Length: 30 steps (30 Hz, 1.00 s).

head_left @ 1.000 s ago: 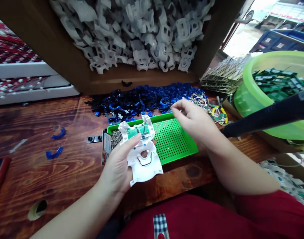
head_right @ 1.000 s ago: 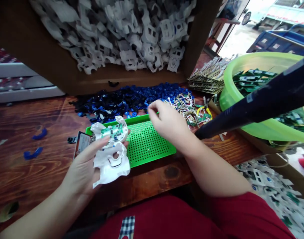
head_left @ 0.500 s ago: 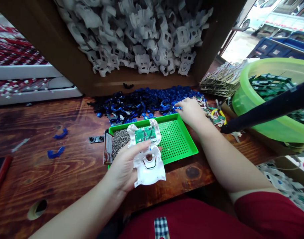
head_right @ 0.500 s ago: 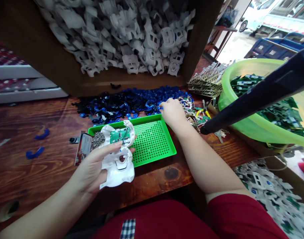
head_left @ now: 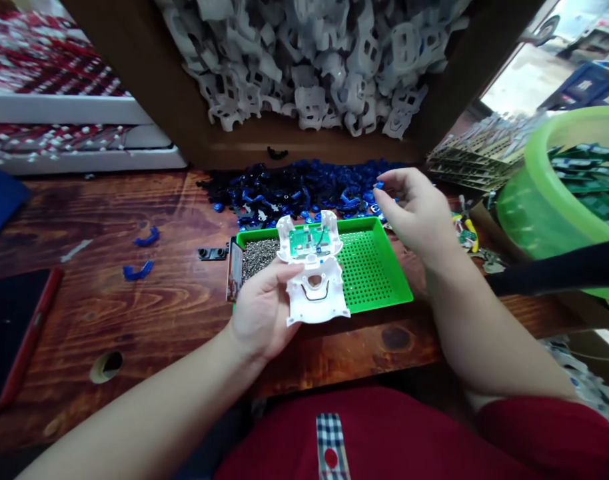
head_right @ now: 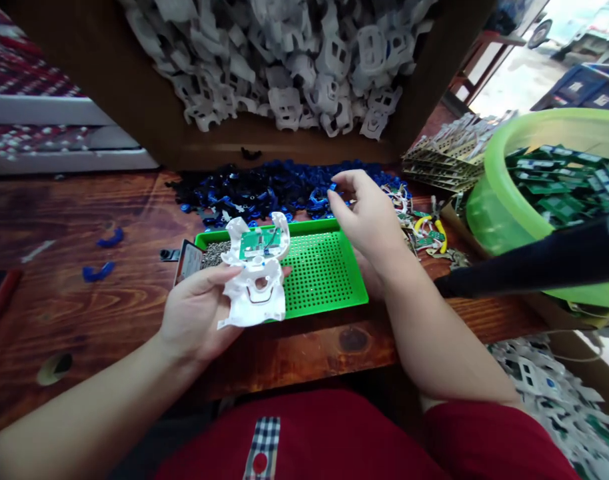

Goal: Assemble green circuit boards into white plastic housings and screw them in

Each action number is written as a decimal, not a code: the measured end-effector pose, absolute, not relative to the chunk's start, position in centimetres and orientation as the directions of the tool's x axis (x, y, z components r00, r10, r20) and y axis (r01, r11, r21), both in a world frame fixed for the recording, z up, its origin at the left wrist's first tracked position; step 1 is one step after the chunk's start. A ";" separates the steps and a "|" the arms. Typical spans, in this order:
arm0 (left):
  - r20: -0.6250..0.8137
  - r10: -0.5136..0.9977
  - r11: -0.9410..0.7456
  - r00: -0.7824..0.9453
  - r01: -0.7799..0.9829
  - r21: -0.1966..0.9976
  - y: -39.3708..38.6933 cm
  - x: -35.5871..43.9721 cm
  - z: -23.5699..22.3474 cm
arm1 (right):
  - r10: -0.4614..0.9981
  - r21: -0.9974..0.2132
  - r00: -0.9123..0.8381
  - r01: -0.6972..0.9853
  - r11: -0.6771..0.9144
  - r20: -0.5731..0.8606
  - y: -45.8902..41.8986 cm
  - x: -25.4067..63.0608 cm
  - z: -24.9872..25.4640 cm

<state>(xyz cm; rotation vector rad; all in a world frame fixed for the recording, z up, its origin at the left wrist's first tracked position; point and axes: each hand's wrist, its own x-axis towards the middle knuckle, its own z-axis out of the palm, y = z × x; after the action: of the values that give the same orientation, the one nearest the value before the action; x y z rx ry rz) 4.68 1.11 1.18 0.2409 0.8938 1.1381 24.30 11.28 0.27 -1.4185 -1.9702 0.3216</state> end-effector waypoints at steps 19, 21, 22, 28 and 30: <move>-0.075 0.990 0.133 0.117 -0.660 0.740 -0.1 5.4 0.1 | 0.604 -0.181 -0.595 0.617 0.766 0.531 3.3 19.3 1.1; -0.091 0.987 0.158 0.136 -0.658 0.736 -0.2 5.3 0.0 | 0.622 -0.222 -0.581 0.612 0.759 0.524 3.3 19.3 1.1; -0.107 0.984 0.175 0.143 -0.655 0.735 -0.2 5.2 -0.1 | 0.633 -0.245 -0.578 0.608 0.755 0.515 3.3 19.4 1.1; -0.148 0.982 0.188 0.116 -0.649 0.737 -0.1 5.3 0.0 | 0.618 -0.273 -0.617 0.565 0.779 0.487 3.6 19.7 1.1; -0.161 0.979 0.205 0.128 -0.653 0.729 0.0 5.3 0.1 | 0.605 -0.263 -0.636 0.554 0.790 0.479 3.6 19.7 1.0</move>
<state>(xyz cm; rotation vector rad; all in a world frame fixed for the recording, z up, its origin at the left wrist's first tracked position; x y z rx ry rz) 5.27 -0.04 0.10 0.5641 0.7133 1.2825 19.73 3.64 0.97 -0.8593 -2.4207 0.1222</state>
